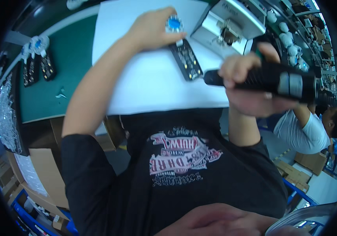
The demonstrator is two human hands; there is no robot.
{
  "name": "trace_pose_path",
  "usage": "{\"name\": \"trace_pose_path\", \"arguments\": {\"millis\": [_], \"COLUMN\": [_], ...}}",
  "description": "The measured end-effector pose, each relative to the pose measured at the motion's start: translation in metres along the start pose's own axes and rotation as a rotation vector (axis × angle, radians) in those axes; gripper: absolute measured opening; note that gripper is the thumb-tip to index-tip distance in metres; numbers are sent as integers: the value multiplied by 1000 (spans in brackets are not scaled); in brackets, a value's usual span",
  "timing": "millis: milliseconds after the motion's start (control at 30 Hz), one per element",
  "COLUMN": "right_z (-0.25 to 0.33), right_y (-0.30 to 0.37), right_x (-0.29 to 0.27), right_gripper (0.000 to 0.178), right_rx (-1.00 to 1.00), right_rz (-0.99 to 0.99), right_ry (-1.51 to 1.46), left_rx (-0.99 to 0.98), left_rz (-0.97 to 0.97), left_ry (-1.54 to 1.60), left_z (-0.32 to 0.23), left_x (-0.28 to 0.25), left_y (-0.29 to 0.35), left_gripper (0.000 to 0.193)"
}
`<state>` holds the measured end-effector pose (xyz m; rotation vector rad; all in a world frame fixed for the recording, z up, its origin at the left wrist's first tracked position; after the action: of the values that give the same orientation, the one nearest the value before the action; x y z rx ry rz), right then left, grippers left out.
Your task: Using an electric screwdriver to secure components onto circuit boards on a production line.
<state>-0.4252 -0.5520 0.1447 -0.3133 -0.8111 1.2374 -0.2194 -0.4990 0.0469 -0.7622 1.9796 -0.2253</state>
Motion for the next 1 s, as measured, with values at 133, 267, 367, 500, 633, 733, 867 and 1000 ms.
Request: {"name": "trace_pose_path", "arguments": {"millis": [133, 267, 367, 500, 633, 733, 867, 1000], "right_z": [43, 36, 45, 49, 48, 48, 43, 34], "right_y": [22, 51, 60, 61, 60, 67, 67, 69], "right_x": [-45, -88, -95, -98, -97, -101, -108, -118], "right_gripper": [97, 92, 87, 84, 82, 82, 82, 86], "right_rx": [-115, -87, -186, -172, -155, -158, -101, 4], "right_rz": [-278, -419, -466, -482, -445, -515, -482, -542], "right_ry": [230, 492, 416, 414, 369, 284, 261, 56], "left_rx": [1, 19, -135, -638, -606, -293, -154, -103], "left_rz": [43, 185, 60, -253, -122, -236, -165, -181], "left_ry": [-7, 14, -136, -315, -714, -648, -350, 5], "left_z": [-7, 14, 56, 135, 153, 95, 57, 55], "left_x": [-8, -24, -47, -71, -36, -3, 75, 153], "left_y": [-10, -30, -69, -118, -152, -197, -259, -320], "left_gripper": [63, 65, 66, 70, 71, 70, 77, 87]}}
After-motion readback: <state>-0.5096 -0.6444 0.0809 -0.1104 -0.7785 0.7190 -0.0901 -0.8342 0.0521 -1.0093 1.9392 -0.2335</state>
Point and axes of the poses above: each hand's wrist, its own y-axis away from the middle knuckle, its own x-axis out of the palm, z = x × y, the point moved 9 cm from there along -y, towards the middle knuckle, and after that the axes turned 7 degrees about -z, right-handed, at the moved point
